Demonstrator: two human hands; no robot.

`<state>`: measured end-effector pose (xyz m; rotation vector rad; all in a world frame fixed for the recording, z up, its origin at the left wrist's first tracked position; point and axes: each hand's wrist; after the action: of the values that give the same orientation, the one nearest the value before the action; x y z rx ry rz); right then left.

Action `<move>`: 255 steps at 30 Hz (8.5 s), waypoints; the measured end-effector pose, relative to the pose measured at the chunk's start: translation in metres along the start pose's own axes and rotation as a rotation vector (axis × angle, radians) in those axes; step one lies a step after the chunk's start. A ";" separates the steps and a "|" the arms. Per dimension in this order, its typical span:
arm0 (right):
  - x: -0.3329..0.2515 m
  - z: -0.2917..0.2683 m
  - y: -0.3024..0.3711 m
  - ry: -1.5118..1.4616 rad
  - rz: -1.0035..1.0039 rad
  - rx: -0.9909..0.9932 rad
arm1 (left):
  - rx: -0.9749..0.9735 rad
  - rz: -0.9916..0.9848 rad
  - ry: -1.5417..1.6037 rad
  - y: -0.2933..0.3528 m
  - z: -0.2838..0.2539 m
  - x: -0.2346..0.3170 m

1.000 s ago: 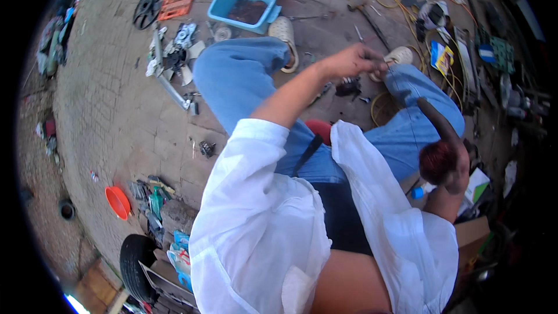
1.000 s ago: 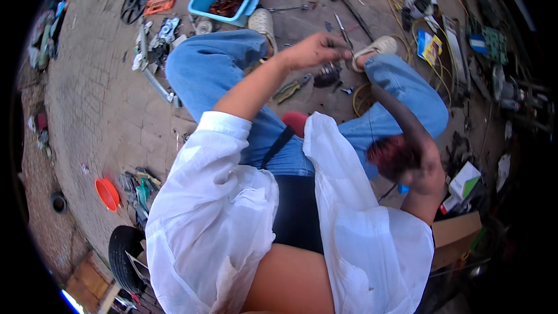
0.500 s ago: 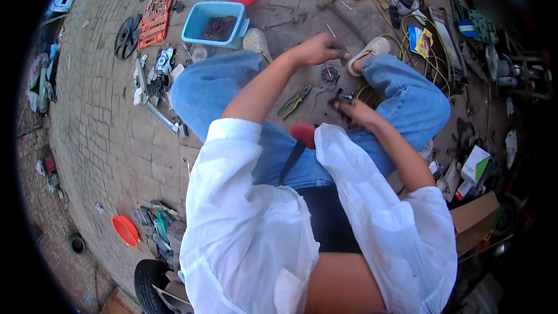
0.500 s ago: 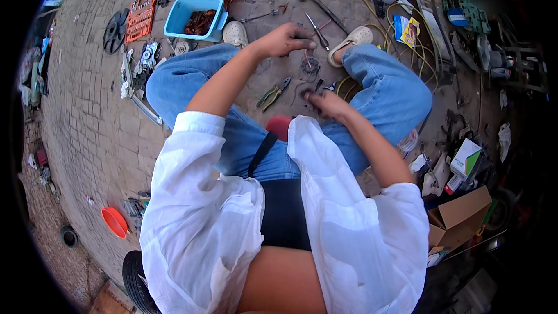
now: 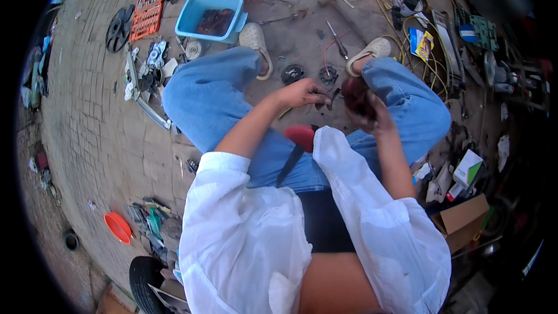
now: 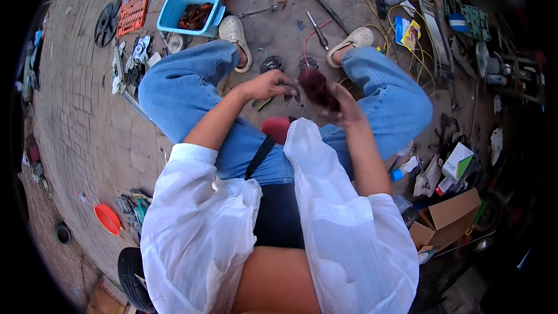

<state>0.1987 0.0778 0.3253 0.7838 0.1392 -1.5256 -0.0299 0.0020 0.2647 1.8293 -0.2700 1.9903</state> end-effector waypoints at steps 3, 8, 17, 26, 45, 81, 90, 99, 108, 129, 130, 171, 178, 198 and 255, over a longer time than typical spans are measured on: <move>-0.010 0.029 0.010 0.505 0.270 0.003 | -0.004 -0.008 -0.218 -0.002 -0.014 -0.016; 0.021 -0.007 -0.011 1.325 0.555 0.138 | 0.220 0.005 -0.220 -0.005 -0.010 -0.005; 0.014 -0.019 -0.024 0.277 0.081 0.581 | 0.138 0.066 -0.143 -0.007 0.019 -0.034; 0.025 -0.023 -0.014 -0.027 -0.031 0.451 | 0.154 0.198 -0.239 -0.015 0.008 -0.054; 0.070 -0.077 -0.070 1.357 0.530 0.643 | 0.099 -0.125 -0.837 -0.036 -0.015 -0.069; -0.079 0.079 -0.023 0.261 -0.333 0.762 | 0.673 0.325 -0.138 -0.075 0.040 -0.019; -0.141 0.098 0.028 -0.164 -0.648 0.246 | 0.415 0.396 0.290 -0.053 0.004 0.035; -0.183 0.143 0.070 -0.233 -0.831 0.012 | 0.455 0.497 -0.100 -0.052 -0.039 0.163; -0.188 0.166 0.114 0.236 -0.934 -0.043 | 0.234 0.550 -0.386 -0.066 -0.077 0.281; -0.130 0.014 -0.029 0.092 -0.465 0.724 | -0.018 0.422 -0.572 -0.068 -0.033 0.161; -0.136 0.015 -0.027 -0.052 -0.446 0.583 | -0.049 0.375 -0.525 -0.066 -0.030 0.160; -0.081 0.010 -0.055 -0.169 -0.480 0.386 | -0.138 0.190 -0.316 -0.069 -0.088 0.099; -0.093 0.059 -0.021 0.038 -0.461 0.278 | -0.127 0.096 -0.461 -0.055 -0.109 0.091; -0.117 0.086 0.012 -0.057 -0.657 -0.179 | -0.029 0.434 -0.405 -0.062 -0.072 0.161; -0.134 0.125 0.002 0.131 -0.746 0.088 | -0.237 -0.060 -0.199 -0.038 -0.090 0.095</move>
<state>0.1404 0.1226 0.4931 0.9605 0.5079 -2.1890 -0.0987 0.0901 0.3421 1.8577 -0.4829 1.6583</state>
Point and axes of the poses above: each hand's wrist, its own y-axis away from the middle knuckle, its own z-axis out of the palm, x = y × z, and after that the axes turned 4 degrees about y, right-handed
